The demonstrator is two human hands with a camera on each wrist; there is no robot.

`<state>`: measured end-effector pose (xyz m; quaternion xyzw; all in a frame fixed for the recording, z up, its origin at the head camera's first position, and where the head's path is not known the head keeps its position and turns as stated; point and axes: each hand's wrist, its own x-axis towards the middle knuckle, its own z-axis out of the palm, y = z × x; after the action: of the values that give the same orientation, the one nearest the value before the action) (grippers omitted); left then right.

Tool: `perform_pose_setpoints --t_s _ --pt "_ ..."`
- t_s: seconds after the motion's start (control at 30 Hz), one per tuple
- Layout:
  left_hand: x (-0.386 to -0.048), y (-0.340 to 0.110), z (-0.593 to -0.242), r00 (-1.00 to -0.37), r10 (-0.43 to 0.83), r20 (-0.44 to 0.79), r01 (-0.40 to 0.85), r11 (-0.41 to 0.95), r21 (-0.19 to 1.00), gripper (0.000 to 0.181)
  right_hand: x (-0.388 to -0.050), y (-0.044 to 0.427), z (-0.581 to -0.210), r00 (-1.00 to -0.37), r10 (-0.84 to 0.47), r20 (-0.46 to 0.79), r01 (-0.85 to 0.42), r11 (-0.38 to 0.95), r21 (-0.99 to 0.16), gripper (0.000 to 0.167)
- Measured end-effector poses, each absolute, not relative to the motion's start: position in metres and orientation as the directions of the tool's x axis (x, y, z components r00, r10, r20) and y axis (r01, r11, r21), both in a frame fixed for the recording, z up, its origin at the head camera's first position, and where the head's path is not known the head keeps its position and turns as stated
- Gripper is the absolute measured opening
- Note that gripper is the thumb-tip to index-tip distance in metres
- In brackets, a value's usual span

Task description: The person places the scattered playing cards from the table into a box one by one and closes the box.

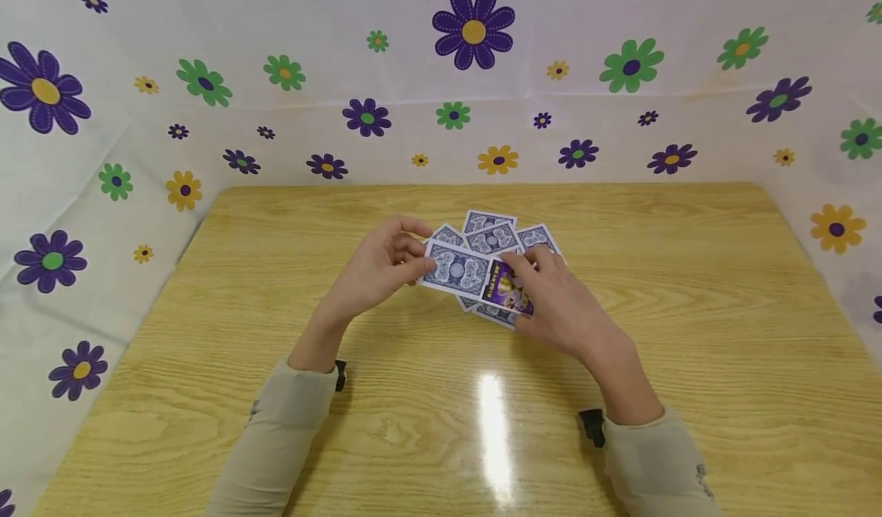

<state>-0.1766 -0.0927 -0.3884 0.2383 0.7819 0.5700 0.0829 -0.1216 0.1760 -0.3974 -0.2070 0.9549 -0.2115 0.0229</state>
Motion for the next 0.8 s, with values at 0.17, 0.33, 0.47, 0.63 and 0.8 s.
perform_pose_setpoints --t_s 0.17,0.33,0.47,0.63,0.8 --pt "-0.1762 -0.0927 -0.3884 -0.874 0.466 0.14 0.273 0.232 0.934 0.033 -0.1216 0.1766 -0.3979 -0.911 -0.41 0.051 -0.393 0.821 -0.414 0.08" --pt "-0.1763 -0.0941 -0.3892 -0.885 0.449 0.123 0.247 0.228 0.942 0.028 -0.1223 0.1775 -0.3982 -0.909 -0.413 0.052 -0.395 0.816 -0.421 0.08" --pt "-0.1767 -0.094 -0.39 -0.887 0.447 0.118 0.241 0.229 0.943 0.027 -0.1225 0.178 -0.398 -0.91 -0.413 0.05 -0.393 0.814 -0.427 0.08" --pt "-0.1765 -0.0928 -0.3895 -0.88 0.46 0.117 0.243 0.225 0.944 0.027 -0.122 0.1783 -0.3975 -0.91 -0.411 0.05 -0.392 0.814 -0.428 0.08" --pt "-0.1761 -0.0918 -0.3896 -0.88 0.463 0.105 0.233 0.23 0.945 0.028 -0.1218 0.1783 -0.3967 -0.91 -0.411 0.051 -0.392 0.816 -0.426 0.08"
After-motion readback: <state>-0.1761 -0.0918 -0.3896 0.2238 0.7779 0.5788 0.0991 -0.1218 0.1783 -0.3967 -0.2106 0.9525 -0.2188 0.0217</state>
